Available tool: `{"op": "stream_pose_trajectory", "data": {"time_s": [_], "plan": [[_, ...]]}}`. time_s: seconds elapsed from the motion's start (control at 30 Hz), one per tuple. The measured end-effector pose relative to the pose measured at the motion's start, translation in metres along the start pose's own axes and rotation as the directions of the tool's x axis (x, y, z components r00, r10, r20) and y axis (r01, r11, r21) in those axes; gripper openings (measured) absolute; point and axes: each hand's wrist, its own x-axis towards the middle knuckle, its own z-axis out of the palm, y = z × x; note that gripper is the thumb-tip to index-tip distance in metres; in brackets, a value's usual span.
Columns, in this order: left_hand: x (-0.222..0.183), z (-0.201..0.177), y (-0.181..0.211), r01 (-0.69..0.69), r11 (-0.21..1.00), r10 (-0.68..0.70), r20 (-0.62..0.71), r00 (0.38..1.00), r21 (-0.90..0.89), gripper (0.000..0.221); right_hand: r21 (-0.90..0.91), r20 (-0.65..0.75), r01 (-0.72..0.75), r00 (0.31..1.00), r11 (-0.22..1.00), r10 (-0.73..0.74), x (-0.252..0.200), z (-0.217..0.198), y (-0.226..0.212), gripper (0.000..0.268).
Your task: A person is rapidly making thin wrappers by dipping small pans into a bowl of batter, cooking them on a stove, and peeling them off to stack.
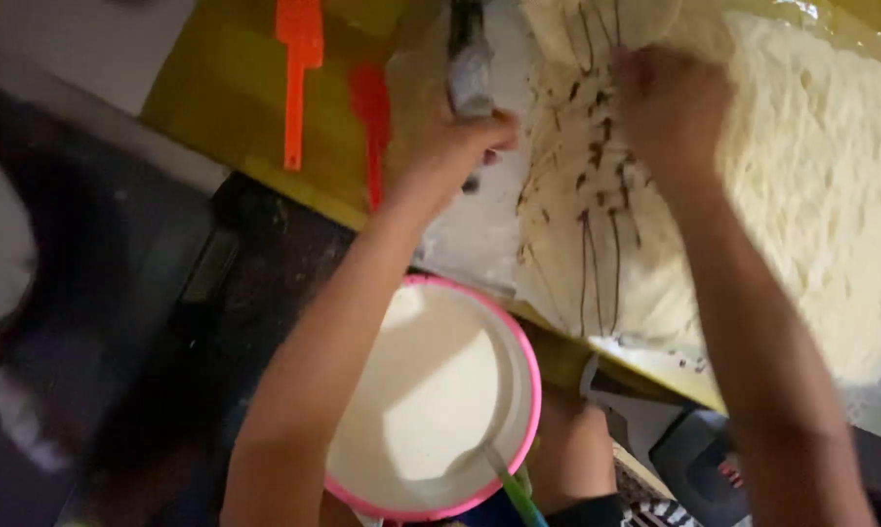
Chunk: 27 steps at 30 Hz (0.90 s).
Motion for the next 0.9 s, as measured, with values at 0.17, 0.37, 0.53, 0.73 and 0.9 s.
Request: {"op": "stream_pose_trajectory", "data": {"time_s": [0.17, 0.37, 0.53, 0.73, 0.9], "plan": [[0.103, 0.027, -0.084, -0.184, 0.634, 0.260, 0.017, 0.965, 0.751, 0.050, -0.251, 0.021, 0.508, 0.854, 0.824, -0.520, 0.058, 0.032, 0.079, 0.025], [0.134, 0.061, -0.106, -0.257, 0.683, 0.234, 0.129, 0.964, 0.684, 0.053, -0.345, 0.236, 0.585, 0.811, 0.734, -0.535, 0.072, 0.045, 0.061, 0.016], [0.134, 0.064, -0.108, -0.140, 0.716, 0.088, 0.110, 0.990, 0.684, 0.075, -0.174, 0.172, 0.525, 0.849, 0.833, -0.500, 0.067, 0.045, 0.061, 0.020], [0.131, 0.065, -0.094, -0.170, 0.789, 0.113, 0.132, 0.985, 0.591, 0.056, 0.104, 0.108, 0.331, 0.934, 0.938, -0.341, 0.079, 0.032, 0.044, 0.009], [0.152, 0.072, -0.103, -0.147, 0.719, 0.173, 0.030, 0.984, 0.679, 0.048, -0.010, 0.121, 0.345, 0.932, 0.938, -0.342, 0.081, 0.016, 0.045, 0.027]]}}
